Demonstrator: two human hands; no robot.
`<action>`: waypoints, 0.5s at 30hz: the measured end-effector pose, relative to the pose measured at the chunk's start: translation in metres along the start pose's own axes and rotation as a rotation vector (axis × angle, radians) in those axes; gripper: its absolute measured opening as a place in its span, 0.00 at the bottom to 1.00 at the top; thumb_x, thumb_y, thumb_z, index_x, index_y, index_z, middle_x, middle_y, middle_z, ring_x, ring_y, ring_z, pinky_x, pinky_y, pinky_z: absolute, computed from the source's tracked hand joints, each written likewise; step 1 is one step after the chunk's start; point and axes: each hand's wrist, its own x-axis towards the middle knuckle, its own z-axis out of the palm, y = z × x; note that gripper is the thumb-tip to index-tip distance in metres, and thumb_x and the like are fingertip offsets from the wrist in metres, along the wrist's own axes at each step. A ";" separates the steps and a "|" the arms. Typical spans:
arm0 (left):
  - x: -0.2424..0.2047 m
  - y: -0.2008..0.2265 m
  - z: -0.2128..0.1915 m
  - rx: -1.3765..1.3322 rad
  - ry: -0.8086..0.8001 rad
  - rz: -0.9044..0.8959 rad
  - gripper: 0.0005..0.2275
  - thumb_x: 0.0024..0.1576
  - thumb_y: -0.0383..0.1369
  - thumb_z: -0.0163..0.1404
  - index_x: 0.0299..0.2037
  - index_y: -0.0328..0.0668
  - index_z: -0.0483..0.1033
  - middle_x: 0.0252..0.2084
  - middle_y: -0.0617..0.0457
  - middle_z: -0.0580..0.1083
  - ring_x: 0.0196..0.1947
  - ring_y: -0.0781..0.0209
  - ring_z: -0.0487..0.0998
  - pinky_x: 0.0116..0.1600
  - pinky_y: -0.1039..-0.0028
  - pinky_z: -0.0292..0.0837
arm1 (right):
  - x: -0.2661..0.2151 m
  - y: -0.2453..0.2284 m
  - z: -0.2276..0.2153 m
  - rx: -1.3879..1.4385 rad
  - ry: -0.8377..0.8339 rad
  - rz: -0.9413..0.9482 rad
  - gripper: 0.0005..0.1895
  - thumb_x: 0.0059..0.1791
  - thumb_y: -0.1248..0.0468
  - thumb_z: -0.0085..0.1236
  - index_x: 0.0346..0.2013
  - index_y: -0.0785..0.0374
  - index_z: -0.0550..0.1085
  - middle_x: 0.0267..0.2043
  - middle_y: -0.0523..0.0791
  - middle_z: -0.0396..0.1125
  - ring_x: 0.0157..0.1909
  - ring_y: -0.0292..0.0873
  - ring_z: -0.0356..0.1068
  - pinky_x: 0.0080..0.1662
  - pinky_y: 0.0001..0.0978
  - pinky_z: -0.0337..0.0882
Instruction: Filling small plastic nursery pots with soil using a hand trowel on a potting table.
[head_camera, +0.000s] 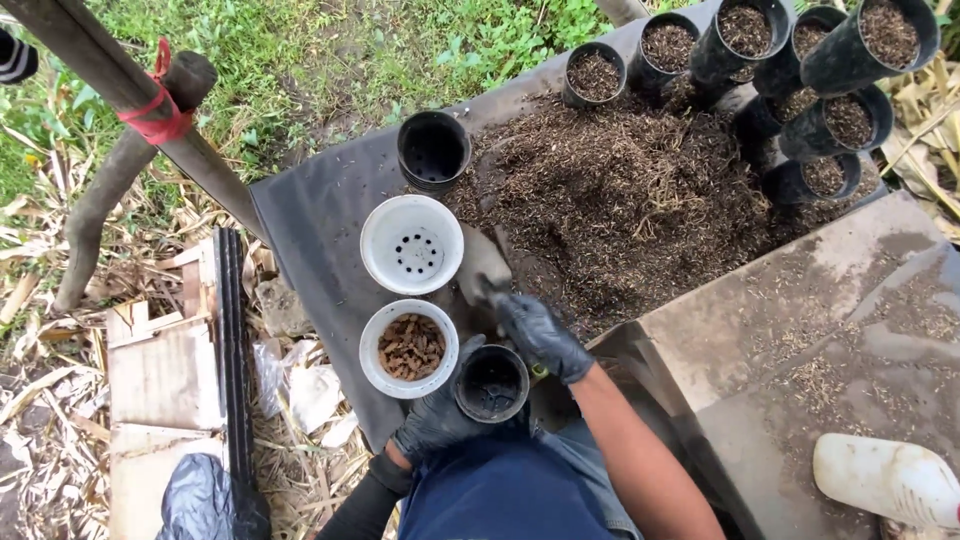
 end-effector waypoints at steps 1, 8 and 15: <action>-0.002 -0.003 0.000 0.010 0.011 -0.003 0.23 0.49 0.37 0.63 0.52 0.39 0.71 0.49 0.45 0.74 0.50 0.48 0.77 0.57 0.59 0.74 | 0.006 0.003 0.002 -0.113 -0.019 0.007 0.20 0.54 0.48 0.50 0.44 0.62 0.74 0.24 0.48 0.70 0.19 0.40 0.71 0.18 0.29 0.72; -0.010 -0.046 0.016 0.048 0.108 0.003 0.28 0.46 0.36 0.66 0.55 0.37 0.69 0.51 0.42 0.74 0.52 0.44 0.76 0.57 0.58 0.75 | -0.052 -0.088 -0.022 -0.699 0.254 0.054 0.32 0.50 0.27 0.39 0.57 0.36 0.75 0.45 0.43 0.77 0.57 0.52 0.72 0.62 0.48 0.68; -0.013 -0.064 0.038 0.082 0.210 0.036 0.33 0.43 0.35 0.68 0.59 0.35 0.67 0.53 0.39 0.73 0.53 0.40 0.76 0.57 0.56 0.75 | -0.095 -0.110 -0.055 -0.762 0.435 -0.048 0.32 0.53 0.32 0.36 0.60 0.42 0.73 0.50 0.49 0.75 0.55 0.58 0.72 0.60 0.55 0.68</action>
